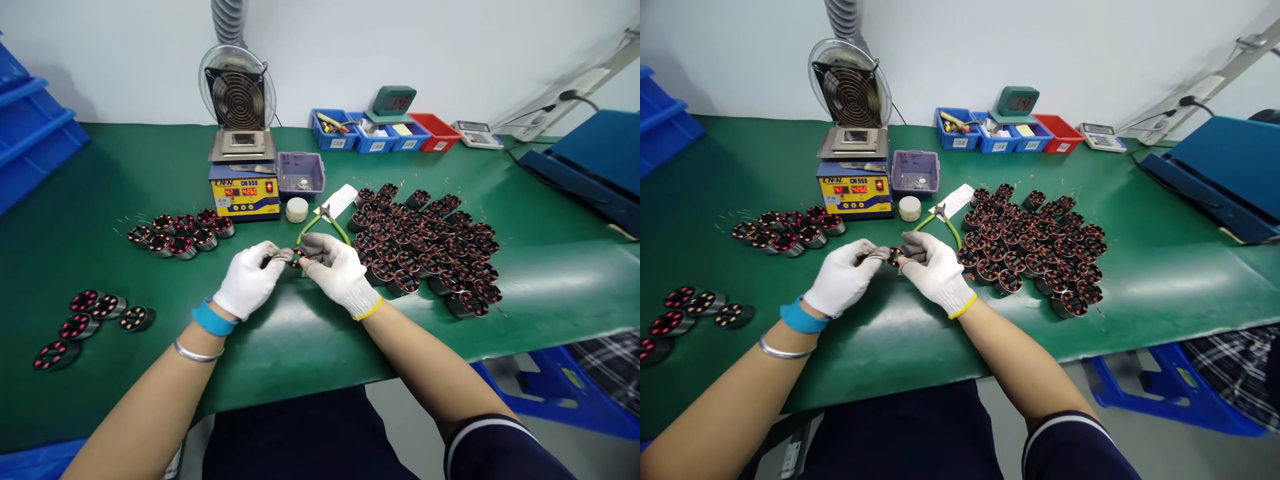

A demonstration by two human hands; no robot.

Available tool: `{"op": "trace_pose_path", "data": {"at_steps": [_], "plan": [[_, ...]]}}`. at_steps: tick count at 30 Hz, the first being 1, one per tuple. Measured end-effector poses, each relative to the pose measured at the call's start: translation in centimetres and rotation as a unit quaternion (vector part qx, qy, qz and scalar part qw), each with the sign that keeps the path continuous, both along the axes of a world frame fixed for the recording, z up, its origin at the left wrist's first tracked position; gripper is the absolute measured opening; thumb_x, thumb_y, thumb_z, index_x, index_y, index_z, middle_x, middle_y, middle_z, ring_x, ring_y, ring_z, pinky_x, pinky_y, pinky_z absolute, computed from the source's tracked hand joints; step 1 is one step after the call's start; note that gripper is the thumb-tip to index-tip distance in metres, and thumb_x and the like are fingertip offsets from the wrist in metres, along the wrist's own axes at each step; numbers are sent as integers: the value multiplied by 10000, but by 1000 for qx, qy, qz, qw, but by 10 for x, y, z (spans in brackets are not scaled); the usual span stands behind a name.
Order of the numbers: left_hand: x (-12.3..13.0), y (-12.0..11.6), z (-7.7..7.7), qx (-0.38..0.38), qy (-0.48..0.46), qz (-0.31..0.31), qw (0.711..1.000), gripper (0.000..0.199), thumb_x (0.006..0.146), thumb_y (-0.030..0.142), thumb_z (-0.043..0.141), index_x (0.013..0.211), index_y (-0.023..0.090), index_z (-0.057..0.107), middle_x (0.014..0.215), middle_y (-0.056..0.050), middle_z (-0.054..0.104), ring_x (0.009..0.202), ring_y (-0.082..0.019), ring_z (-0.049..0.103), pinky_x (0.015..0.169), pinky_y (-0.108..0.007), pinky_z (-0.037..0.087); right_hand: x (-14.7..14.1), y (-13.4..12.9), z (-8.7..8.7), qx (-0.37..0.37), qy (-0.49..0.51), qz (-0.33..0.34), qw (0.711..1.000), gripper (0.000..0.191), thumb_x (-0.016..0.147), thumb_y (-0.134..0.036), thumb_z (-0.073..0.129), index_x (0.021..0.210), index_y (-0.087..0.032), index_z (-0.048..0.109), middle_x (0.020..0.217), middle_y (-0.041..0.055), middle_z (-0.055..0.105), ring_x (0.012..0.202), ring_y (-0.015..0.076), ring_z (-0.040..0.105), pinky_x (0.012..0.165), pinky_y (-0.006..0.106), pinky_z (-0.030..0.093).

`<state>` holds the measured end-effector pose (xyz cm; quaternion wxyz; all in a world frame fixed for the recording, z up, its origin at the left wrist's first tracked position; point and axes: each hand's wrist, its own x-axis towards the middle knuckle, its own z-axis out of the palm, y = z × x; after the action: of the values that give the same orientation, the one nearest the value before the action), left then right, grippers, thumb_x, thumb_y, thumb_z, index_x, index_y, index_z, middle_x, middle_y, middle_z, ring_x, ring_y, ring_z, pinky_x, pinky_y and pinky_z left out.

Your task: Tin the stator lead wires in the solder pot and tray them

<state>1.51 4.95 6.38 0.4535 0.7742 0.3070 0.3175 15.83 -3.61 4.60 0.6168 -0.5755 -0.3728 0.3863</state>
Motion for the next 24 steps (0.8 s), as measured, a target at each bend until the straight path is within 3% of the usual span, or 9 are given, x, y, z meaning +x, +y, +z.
{"op": "trace_pose_path", "data": {"at_steps": [5, 9, 10, 12, 15, 18, 21, 24], "plan": [[-7, 4, 12, -83, -67, 75, 991, 211, 731, 371, 565, 660, 177, 526, 508, 28, 517, 409, -93, 445, 380, -200, 328, -1, 0, 1, 17, 14, -23, 999, 532, 637, -340, 700, 1109, -140, 557, 912, 84, 661, 828, 218, 659, 696, 353, 596], [3, -5, 8, -121, 28, -78, 989, 281, 738, 428, 581, 649, 162, 562, 554, 8, 565, 449, -96, 476, 414, -201, 383, -2, -2, 1, 40, -16, -34, 998, 483, 665, -287, 671, 1113, -147, 563, 947, 80, 672, 881, 202, 662, 769, 326, 587], [5, -8, 7, -131, 38, -86, 987, 265, 733, 407, 585, 636, 161, 566, 537, 10, 560, 447, -97, 476, 413, -199, 383, -2, -2, 1, 42, -29, -36, 998, 477, 668, -275, 669, 1117, -151, 567, 957, 77, 674, 893, 197, 661, 786, 319, 583], [4, -10, 9, -139, 17, -31, 990, 200, 712, 338, 587, 623, 159, 572, 497, 18, 541, 426, -95, 469, 390, -189, 364, -2, -1, -1, 42, -47, -44, 997, 480, 672, -268, 671, 1129, -159, 571, 956, 70, 675, 880, 189, 662, 763, 301, 585], [-3, -4, 12, -123, -91, 91, 984, 122, 674, 267, 580, 620, 160, 557, 470, 34, 517, 384, -81, 450, 342, -169, 304, -3, 0, -3, 36, -44, -61, 997, 485, 677, -284, 672, 1137, -165, 572, 924, 62, 675, 827, 183, 664, 686, 282, 590], [-6, 5, 8, -127, -190, 144, 963, 174, 715, 311, 569, 628, 168, 522, 482, 34, 514, 376, -83, 453, 317, -167, 263, -4, 1, -4, 42, -40, -67, 996, 489, 677, -296, 668, 1137, -165, 569, 919, 59, 674, 811, 182, 663, 675, 283, 591], [1, 10, -6, -169, -165, 116, 965, 238, 742, 385, 543, 658, 162, 535, 503, 12, 545, 374, -90, 457, 326, -180, 291, -3, 1, 1, 55, -73, -73, 993, 490, 687, -312, 655, 1145, -162, 569, 933, 63, 674, 828, 188, 662, 688, 288, 590], [13, 12, -19, -177, -82, 47, 980, 246, 739, 396, 524, 685, 158, 552, 526, 3, 567, 387, -94, 462, 366, -196, 345, 5, 12, 17, 66, -180, -88, 978, 458, 715, -308, 618, 1149, -164, 586, 944, 61, 673, 826, 188, 654, 723, 303, 583]]}}
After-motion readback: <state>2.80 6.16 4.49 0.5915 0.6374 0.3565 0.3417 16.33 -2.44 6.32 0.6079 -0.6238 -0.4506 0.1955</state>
